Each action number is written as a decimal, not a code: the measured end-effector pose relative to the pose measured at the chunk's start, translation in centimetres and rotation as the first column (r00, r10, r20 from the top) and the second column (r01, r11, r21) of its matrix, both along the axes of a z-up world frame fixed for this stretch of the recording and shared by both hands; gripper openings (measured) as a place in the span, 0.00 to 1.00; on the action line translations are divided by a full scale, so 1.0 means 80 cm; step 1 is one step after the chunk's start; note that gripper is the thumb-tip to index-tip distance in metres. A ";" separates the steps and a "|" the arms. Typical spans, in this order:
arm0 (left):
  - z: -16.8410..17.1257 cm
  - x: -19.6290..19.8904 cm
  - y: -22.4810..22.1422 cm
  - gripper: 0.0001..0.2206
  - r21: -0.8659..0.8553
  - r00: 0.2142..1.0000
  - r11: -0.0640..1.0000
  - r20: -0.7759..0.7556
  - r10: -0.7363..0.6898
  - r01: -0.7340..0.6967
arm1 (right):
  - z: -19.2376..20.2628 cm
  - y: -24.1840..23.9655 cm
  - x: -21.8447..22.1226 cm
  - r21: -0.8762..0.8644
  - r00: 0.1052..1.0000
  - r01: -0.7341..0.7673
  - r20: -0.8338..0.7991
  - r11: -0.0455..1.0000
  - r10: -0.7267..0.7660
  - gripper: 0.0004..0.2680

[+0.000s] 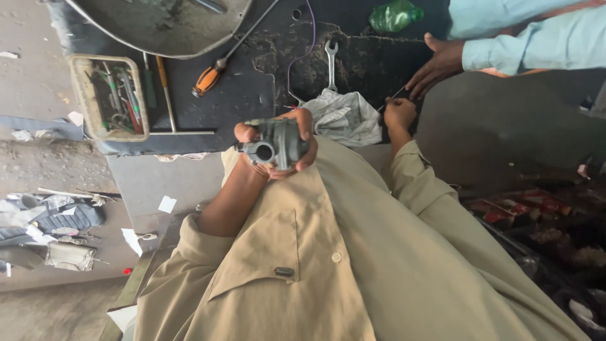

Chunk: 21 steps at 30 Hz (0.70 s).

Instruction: The person disassembles a carburetor at a workbench, unscrewing its top fitting with a screwdriver and loosening parts with a wrench. They handle the metal body, work on its components, and wipe small parts with a white cloth.

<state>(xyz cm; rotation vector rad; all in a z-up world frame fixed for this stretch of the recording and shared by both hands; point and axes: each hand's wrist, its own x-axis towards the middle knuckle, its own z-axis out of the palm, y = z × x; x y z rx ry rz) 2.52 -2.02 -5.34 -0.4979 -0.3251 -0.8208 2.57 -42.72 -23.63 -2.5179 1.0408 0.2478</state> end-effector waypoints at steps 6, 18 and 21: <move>0.007 0.001 -0.001 0.36 0.043 0.999 0.999 -0.027 -0.024 0.025 | 0.003 0.017 0.022 0.086 0.966 -0.248 -0.048 0.965 0.253 0.09; 0.010 -0.009 -0.010 0.37 0.147 0.996 0.988 -0.053 0.065 -0.057 | 0.373 0.178 0.073 0.907 0.865 -0.416 0.418 0.071 -0.278 0.13; 0.020 -0.008 -0.015 0.35 0.208 0.980 0.970 -0.126 0.157 -0.128 | 0.412 0.181 0.063 0.509 0.509 -0.856 0.860 0.087 -0.019 0.11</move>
